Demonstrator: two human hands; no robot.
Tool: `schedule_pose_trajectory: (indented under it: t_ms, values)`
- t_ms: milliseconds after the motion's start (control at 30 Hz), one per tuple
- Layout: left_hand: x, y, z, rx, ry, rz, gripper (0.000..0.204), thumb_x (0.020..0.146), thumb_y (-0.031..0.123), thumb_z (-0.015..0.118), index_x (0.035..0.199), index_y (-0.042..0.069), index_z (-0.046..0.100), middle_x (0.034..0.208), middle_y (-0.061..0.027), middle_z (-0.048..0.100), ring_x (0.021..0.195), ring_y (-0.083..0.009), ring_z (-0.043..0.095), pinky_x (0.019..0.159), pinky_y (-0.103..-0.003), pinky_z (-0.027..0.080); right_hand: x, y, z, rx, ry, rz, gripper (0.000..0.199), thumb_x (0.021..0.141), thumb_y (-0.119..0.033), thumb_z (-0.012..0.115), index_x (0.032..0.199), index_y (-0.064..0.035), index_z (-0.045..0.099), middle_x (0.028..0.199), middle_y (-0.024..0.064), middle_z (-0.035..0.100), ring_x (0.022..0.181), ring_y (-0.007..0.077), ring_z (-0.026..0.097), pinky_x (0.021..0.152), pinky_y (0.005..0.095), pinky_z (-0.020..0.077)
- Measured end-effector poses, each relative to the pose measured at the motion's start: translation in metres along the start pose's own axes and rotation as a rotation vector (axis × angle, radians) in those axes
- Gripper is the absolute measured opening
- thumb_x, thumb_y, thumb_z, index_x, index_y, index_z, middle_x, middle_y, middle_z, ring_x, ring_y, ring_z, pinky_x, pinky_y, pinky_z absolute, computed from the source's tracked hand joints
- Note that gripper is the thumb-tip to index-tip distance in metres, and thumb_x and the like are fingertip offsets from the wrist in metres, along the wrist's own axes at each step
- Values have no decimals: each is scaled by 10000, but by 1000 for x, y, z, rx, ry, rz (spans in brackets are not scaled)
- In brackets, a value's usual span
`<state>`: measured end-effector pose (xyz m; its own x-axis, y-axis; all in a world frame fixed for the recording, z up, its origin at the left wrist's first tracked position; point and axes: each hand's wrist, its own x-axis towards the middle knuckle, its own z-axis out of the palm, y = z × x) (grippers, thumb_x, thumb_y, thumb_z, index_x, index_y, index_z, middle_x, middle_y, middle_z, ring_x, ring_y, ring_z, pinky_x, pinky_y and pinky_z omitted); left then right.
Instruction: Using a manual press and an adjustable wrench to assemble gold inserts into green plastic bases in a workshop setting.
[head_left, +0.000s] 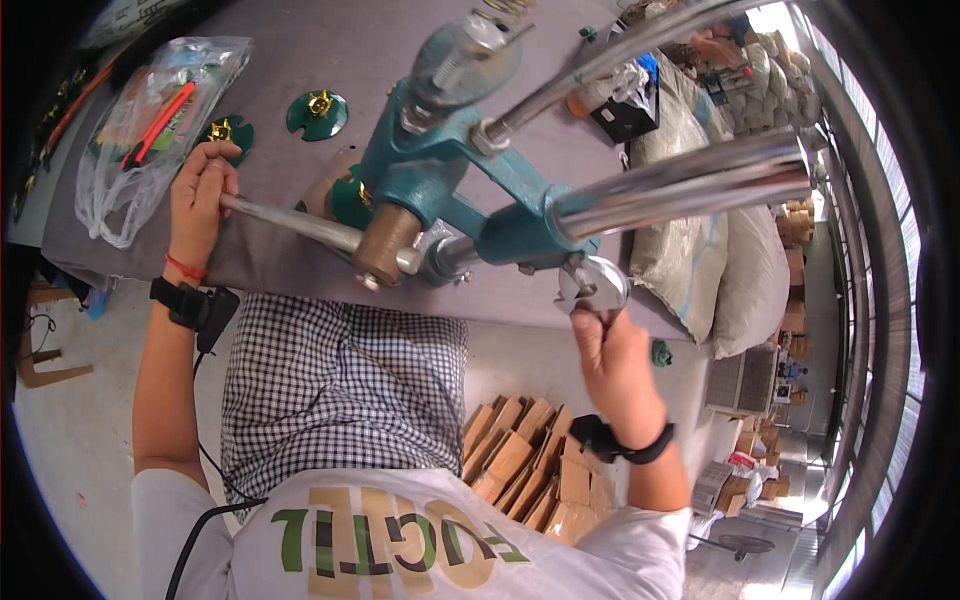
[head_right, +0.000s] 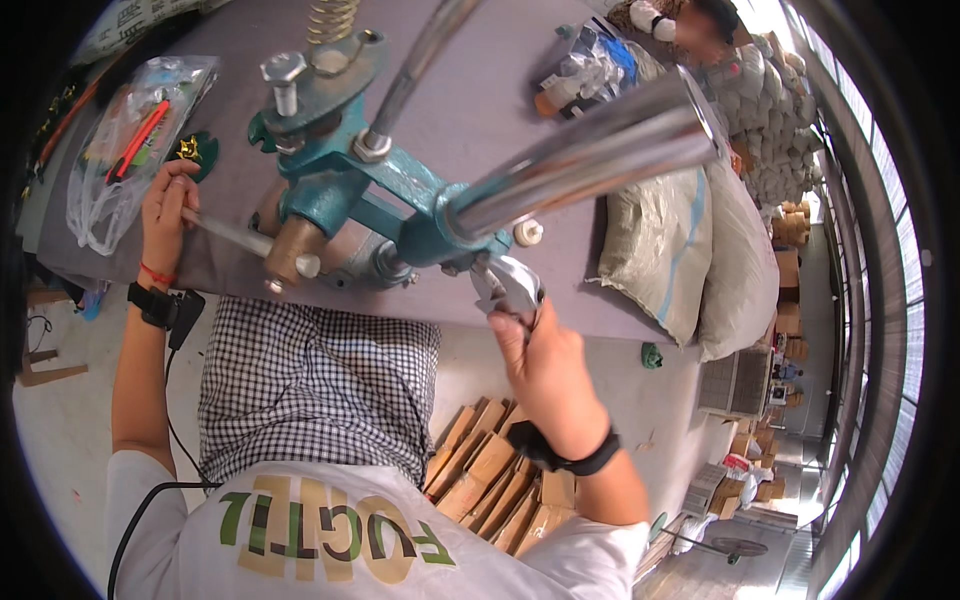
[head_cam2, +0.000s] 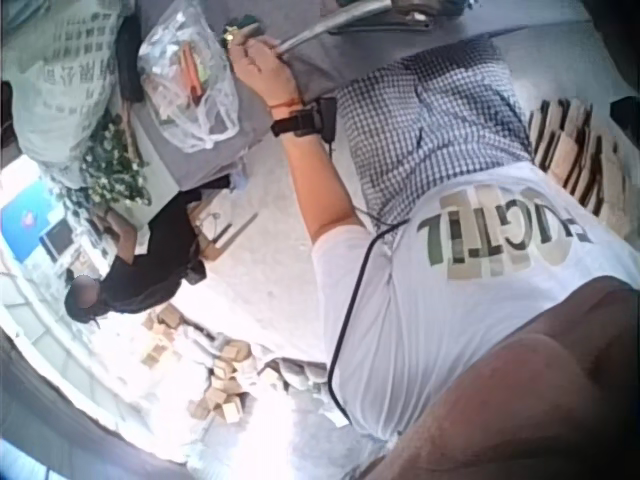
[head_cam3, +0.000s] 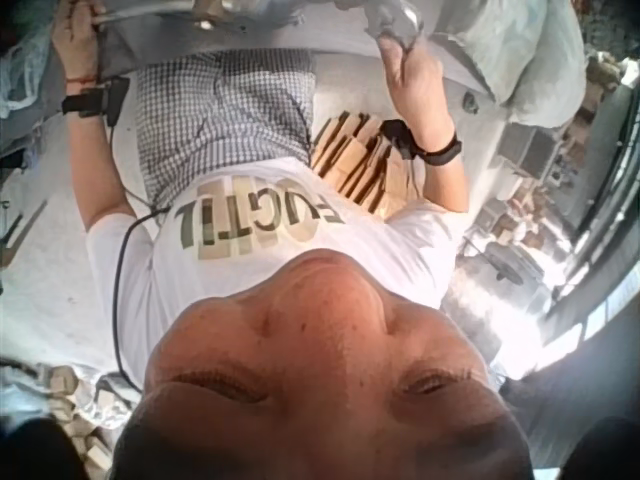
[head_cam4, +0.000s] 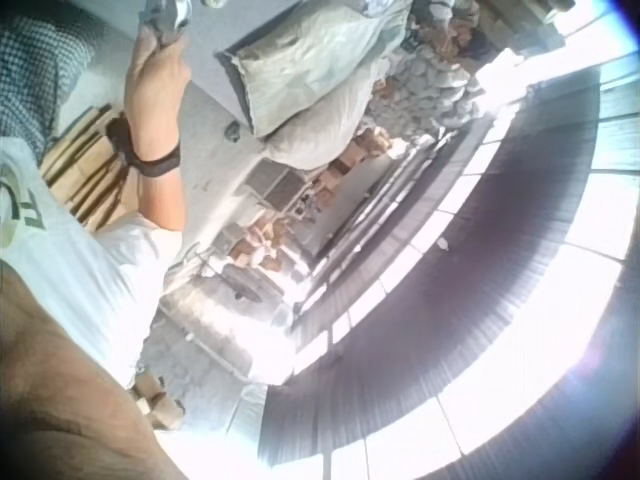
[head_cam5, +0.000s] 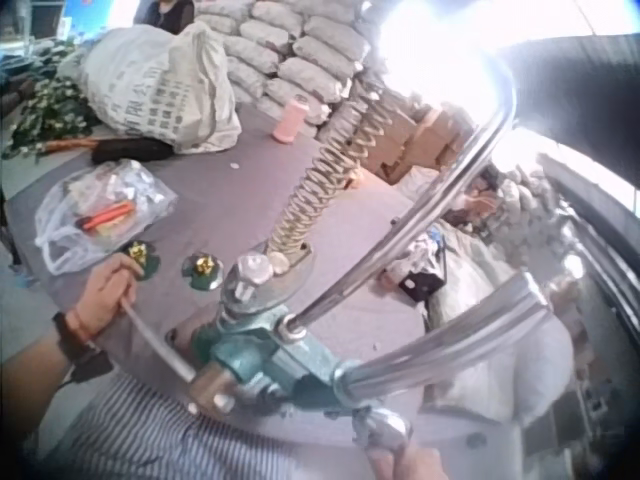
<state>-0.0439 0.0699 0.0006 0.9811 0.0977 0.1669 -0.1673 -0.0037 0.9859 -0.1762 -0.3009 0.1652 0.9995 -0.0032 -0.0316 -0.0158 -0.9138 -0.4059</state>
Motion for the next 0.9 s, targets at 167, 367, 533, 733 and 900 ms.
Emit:
schedule_pose_trajectory:
  t_ms: [167, 367, 533, 733, 900]
  values:
    - [2, -3, 0, -29, 2, 16, 215, 928, 143, 394, 1019, 40, 560, 660, 40, 473, 505, -7, 358, 451, -161, 284, 14, -35, -56, -478, -129, -109, 361, 881, -327, 570, 748, -10, 461, 557, 181, 548, 530, 380, 563, 473, 430, 431]
    - [-1, -1, 3, -52, 53, 18, 220, 930, 149, 395, 1015, 24, 555, 662, 32, 477, 509, -12, 360, 459, -163, 286, -16, -18, -34, -292, 25, -120, 247, 876, -224, 553, 829, 16, 523, 571, 137, 542, 500, 285, 540, 471, 362, 411]
    - [0, -1, 7, -71, 54, 2, 222, 931, 154, 398, 1018, 22, 555, 667, 31, 478, 511, -12, 354, 470, -160, 291, -35, 39, 53, 212, 192, -184, 148, 842, -31, 429, 869, 15, 567, 732, 15, 524, 540, 93, 450, 469, 251, 362]
    - [-1, -8, 1, -70, 87, 4, 226, 929, 164, 407, 1027, 27, 556, 675, 37, 485, 517, -7, 356, 475, -153, 295, -6, 47, 143, 586, 316, 26, 163, 866, -121, 528, 949, -3, 603, 693, 134, 607, 626, 271, 611, 591, 327, 462]
    - [-2, -6, 4, -69, 89, 0, 225, 928, 170, 413, 1032, 31, 556, 684, 37, 493, 519, -6, 360, 477, -152, 298, 9, 51, 157, 614, 355, -90, 383, 940, -378, 471, 839, -9, 484, 635, 25, 499, 527, 81, 439, 457, 223, 367]
